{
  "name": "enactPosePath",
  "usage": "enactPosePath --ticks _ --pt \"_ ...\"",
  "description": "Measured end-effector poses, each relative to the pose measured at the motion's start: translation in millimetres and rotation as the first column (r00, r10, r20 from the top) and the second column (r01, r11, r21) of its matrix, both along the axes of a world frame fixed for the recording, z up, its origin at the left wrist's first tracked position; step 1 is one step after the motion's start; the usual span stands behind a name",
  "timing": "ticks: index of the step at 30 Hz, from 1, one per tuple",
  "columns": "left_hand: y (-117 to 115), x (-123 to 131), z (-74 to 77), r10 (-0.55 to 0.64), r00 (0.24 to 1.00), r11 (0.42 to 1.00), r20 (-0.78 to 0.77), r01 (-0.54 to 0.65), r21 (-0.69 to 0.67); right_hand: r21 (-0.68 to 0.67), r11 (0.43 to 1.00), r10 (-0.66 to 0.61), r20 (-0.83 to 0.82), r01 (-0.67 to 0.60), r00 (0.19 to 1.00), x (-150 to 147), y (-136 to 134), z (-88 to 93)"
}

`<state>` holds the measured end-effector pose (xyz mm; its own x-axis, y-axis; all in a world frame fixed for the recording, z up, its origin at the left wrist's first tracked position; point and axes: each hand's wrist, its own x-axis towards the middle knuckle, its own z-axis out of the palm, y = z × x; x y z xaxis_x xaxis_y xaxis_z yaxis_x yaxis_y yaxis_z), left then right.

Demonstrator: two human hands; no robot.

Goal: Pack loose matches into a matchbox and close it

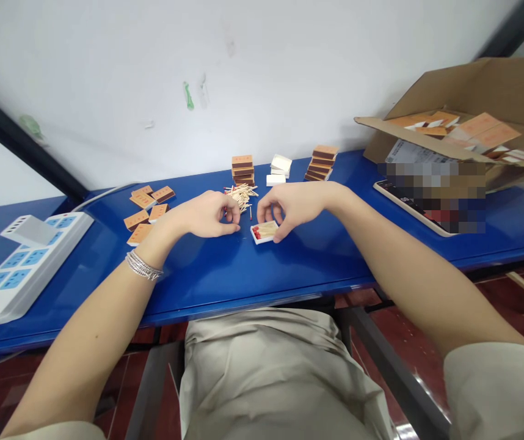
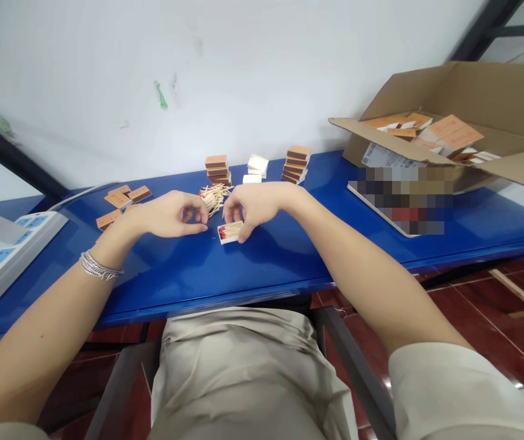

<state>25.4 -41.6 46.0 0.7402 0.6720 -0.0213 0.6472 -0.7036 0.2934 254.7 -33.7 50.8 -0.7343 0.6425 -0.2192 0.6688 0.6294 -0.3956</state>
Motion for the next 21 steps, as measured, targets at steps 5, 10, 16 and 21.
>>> enactPosePath --ticks 5,10,16,21 --pt "0.2 -0.3 -1.1 0.000 1.000 1.000 0.002 0.000 0.006 -0.022 1.000 0.017 -0.005 -0.017 1.000 0.7 1.6 1.2" --pt "-1.4 1.4 -1.0 -0.017 1.000 1.000 0.000 0.017 0.003 -0.038 0.999 0.038 0.000 -0.038 0.999 -1.6 -1.2 1.6" --pt "-1.4 0.9 -1.6 -0.017 1.000 1.000 0.012 0.017 0.020 0.007 1.000 -0.001 -0.019 0.001 1.000 0.6 3.6 -1.7" --pt "-1.6 0.4 -2.7 -0.019 0.999 0.999 0.039 0.018 0.034 -0.010 1.000 0.002 0.011 -0.002 1.000 -1.4 3.5 -2.9"
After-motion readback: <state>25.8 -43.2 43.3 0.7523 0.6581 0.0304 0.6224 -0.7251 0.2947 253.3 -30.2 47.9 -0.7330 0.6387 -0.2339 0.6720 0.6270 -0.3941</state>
